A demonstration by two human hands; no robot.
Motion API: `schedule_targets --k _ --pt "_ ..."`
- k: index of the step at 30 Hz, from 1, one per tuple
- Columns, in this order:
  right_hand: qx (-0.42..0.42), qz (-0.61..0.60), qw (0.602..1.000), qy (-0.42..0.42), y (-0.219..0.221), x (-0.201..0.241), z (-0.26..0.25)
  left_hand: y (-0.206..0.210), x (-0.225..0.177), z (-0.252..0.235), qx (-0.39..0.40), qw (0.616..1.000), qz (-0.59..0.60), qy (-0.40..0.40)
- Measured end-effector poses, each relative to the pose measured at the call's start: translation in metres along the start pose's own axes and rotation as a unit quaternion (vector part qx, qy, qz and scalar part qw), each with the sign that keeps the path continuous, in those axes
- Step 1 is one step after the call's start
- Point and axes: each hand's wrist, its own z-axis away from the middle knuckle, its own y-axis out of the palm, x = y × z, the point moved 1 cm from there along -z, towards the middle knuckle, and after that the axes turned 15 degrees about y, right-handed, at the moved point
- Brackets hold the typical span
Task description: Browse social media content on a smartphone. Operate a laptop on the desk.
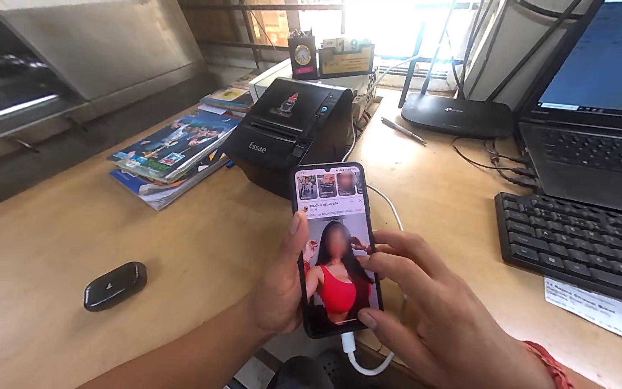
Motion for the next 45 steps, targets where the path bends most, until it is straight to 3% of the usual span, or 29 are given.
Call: schedule_targets --k 15,25,45 --pt "0.0 -0.002 1.0 0.0 0.0 -0.0007 0.0 -0.0024 0.0017 0.0006 0.014 0.999 0.041 -0.019" --pt "0.001 0.005 1.0 0.008 0.0001 -0.0007 0.0003 -0.0001 0.0024 -0.0037 -0.006 1.0 0.01 0.025" --pt "-0.004 0.004 1.0 0.005 0.0007 -0.0011 0.0002 -0.0025 0.0022 0.0011 -0.012 1.0 0.011 -0.008"
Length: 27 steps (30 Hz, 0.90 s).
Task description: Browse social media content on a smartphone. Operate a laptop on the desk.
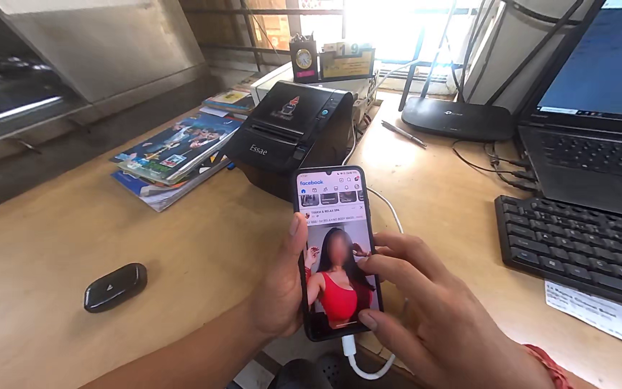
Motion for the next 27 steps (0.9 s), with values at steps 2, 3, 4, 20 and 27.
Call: schedule_targets --k 2,3,4,20,27 --pt "0.0 0.001 1.0 0.0 0.0 0.0001 0.0 0.0006 -0.0001 0.0001 0.0 1.0 0.002 0.002" --pt "0.0 0.002 1.0 0.0 0.0 0.0 0.0 0.0007 -0.0001 0.0003 0.001 1.0 0.002 0.001" --pt "0.0 0.002 1.0 -0.001 0.0 -0.0001 -0.0001 0.001 -0.0002 0.0002 0.002 1.0 0.003 0.001" --pt "-0.003 0.01 1.0 -0.003 0.0008 -0.0005 -0.0001 0.0007 -0.0002 -0.0003 -0.007 1.0 0.012 0.001" --pt "-0.002 0.011 1.0 -0.007 0.0008 -0.0011 -0.0005 0.0002 0.0003 -0.001 -0.005 1.0 -0.004 0.007"
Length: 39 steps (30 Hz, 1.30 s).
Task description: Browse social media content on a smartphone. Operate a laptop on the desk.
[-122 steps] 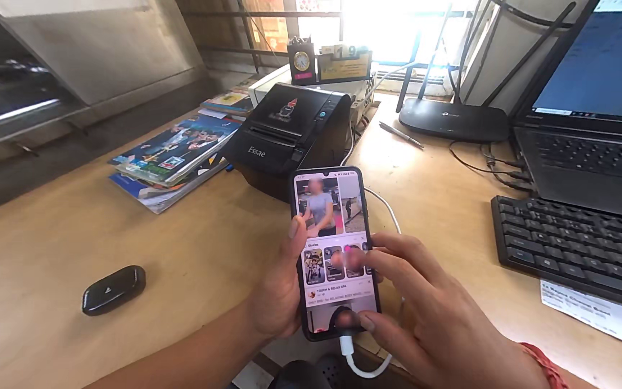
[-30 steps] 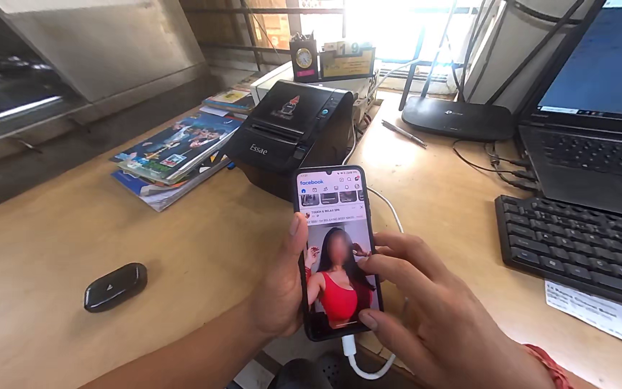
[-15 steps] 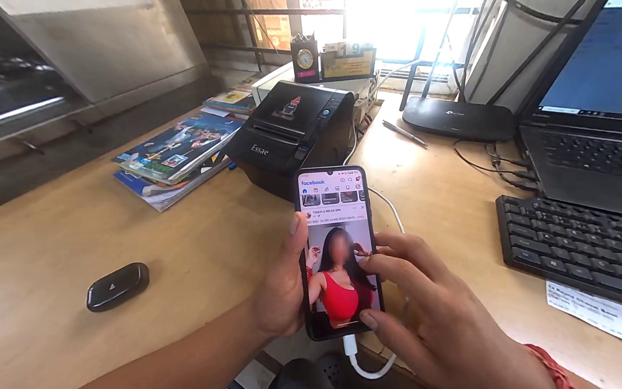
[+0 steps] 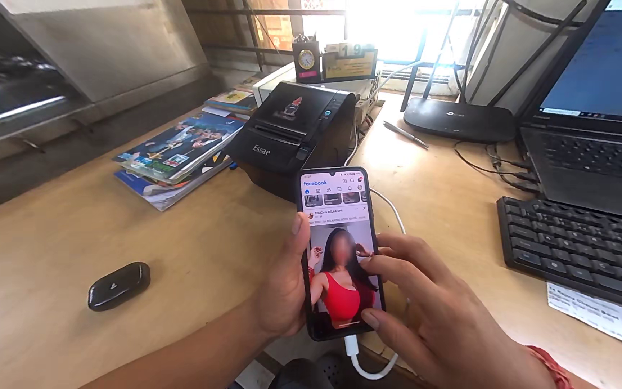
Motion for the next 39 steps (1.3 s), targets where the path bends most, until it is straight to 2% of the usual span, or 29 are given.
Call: schedule_targets --k 39 --pt "-0.003 0.011 1.0 -0.004 0.0004 -0.0003 0.0 0.0002 -0.0002 -0.0002 0.001 1.0 0.015 -0.007"
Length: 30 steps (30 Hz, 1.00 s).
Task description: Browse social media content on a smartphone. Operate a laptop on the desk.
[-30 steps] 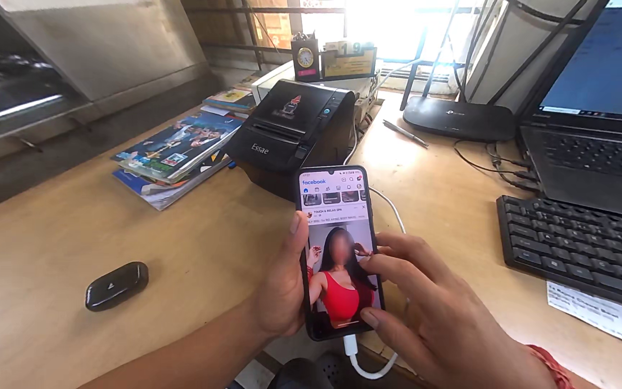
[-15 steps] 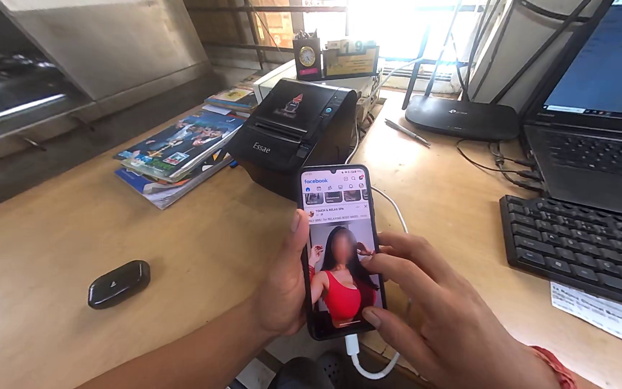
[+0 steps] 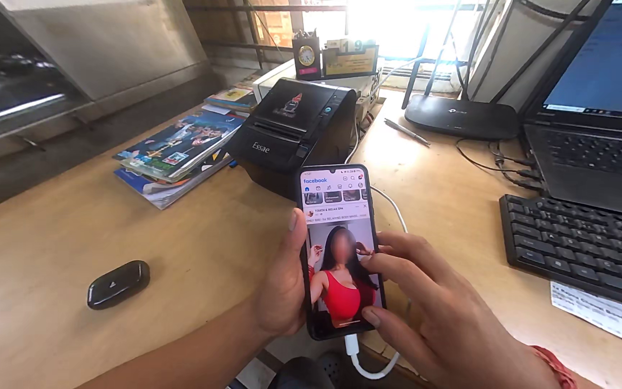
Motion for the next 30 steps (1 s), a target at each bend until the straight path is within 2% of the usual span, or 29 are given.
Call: schedule_targets --k 30 --pt "0.005 -0.007 1.0 0.012 -0.0018 0.0027 -0.001 0.0047 -0.0011 -0.0024 0.007 1.0 -0.002 0.009"
